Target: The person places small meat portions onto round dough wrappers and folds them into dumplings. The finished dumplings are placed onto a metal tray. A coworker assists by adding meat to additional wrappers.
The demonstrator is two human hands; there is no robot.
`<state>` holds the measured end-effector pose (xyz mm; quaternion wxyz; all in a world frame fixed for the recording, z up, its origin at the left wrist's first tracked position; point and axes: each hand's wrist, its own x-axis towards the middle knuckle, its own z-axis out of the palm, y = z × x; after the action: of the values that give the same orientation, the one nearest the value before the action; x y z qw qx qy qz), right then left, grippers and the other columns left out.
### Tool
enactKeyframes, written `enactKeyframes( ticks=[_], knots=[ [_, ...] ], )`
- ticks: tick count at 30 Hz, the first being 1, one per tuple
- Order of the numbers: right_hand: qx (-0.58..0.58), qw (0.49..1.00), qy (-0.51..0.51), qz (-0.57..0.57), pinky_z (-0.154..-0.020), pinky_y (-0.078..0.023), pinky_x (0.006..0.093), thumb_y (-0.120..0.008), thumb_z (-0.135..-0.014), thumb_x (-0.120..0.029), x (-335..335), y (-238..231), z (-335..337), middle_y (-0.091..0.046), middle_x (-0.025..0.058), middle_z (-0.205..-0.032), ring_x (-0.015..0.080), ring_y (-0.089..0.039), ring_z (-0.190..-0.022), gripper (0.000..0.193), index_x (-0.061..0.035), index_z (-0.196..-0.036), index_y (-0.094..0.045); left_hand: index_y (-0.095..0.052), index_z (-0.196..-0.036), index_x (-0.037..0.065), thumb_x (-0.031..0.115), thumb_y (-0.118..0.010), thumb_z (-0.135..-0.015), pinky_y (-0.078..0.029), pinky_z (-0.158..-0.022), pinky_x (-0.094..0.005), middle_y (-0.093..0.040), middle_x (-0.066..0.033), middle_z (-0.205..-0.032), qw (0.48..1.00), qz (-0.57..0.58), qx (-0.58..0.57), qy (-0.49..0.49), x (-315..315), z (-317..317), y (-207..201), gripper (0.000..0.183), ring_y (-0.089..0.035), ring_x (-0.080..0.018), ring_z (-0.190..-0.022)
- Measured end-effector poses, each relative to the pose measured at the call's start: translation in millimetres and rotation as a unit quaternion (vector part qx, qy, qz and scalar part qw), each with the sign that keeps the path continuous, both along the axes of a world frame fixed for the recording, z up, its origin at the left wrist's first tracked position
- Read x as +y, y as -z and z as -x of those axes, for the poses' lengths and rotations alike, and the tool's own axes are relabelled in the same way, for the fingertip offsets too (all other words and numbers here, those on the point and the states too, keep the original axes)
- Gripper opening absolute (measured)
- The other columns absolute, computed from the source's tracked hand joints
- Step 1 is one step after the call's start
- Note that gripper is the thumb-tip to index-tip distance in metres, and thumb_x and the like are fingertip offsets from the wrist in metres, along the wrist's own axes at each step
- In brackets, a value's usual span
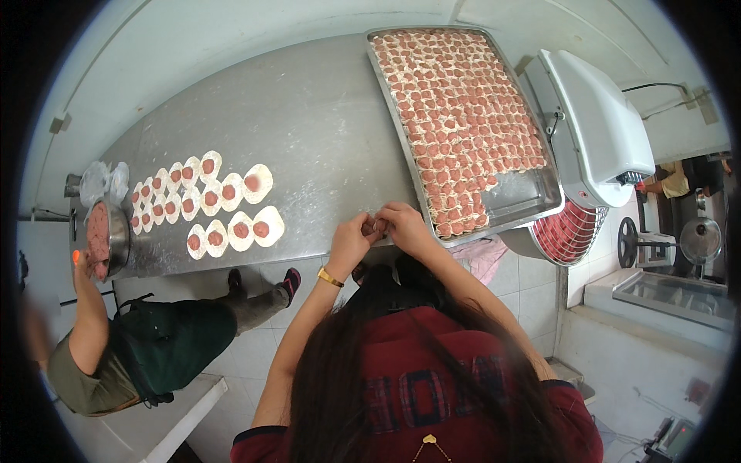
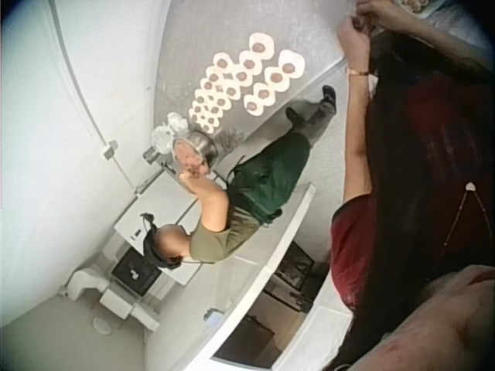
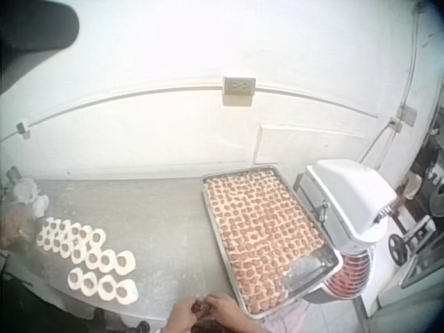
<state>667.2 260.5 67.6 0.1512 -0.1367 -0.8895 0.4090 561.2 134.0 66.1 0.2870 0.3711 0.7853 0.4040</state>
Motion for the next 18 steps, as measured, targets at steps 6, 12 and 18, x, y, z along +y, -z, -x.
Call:
enactKeyframes(
  ticks=[6, 12, 18],
  knots=[
    [-0.014, 0.999, 0.043, 0.001, -0.072, -0.047, 0.0427, -0.055, -0.069, 0.003, -2.2, 3.0, 0.8, -0.058, 0.0155, -0.085, 0.0368, -0.058, -0.084, 0.02, -0.0014, -0.087, -0.061, -0.061, -0.087, 0.002, 0.009, -0.073, -0.072, -0.05, -0.062, -0.032, -0.066, -0.0124, -0.075, 0.999, -0.005, 0.048, 0.013, 0.7, 1.1, -3.0, 0.021, -0.065, -0.0235, -0.067],
    [0.016, 1.0, 0.015, -0.003, -0.071, -0.047, 0.0436, -0.054, -0.069, 0.006, 1.1, 3.0, -1.5, -0.057, 0.0155, -0.086, 0.0377, -0.057, -0.082, 0.018, -0.0013, -0.084, -0.059, -0.059, -0.086, 0.003, 0.008, -0.073, -0.072, -0.05, -0.061, -0.0337, -0.065, -0.0114, -0.074, 0.998, 0.03, 0.056, 0.03, -0.4, 0.7, -0.4, 0.021, -0.065, -0.0245, -0.068],
    [-0.006, 1.0, -0.011, 0.023, -0.072, -0.047, 0.0437, -0.058, -0.07, 0.003, 0.1, 2.4, -2.2, -0.056, 0.0163, -0.088, 0.0384, -0.057, -0.084, 0.018, -0.0008, -0.087, -0.059, -0.059, -0.088, 0.004, 0.008, -0.073, -0.072, -0.05, -0.061, -0.0339, -0.067, -0.0111, -0.076, 0.995, 0.013, 0.092, 0.022, 2.6, -2.3, -1.7, 0.022, -0.066, -0.0254, -0.069]
  ],
)
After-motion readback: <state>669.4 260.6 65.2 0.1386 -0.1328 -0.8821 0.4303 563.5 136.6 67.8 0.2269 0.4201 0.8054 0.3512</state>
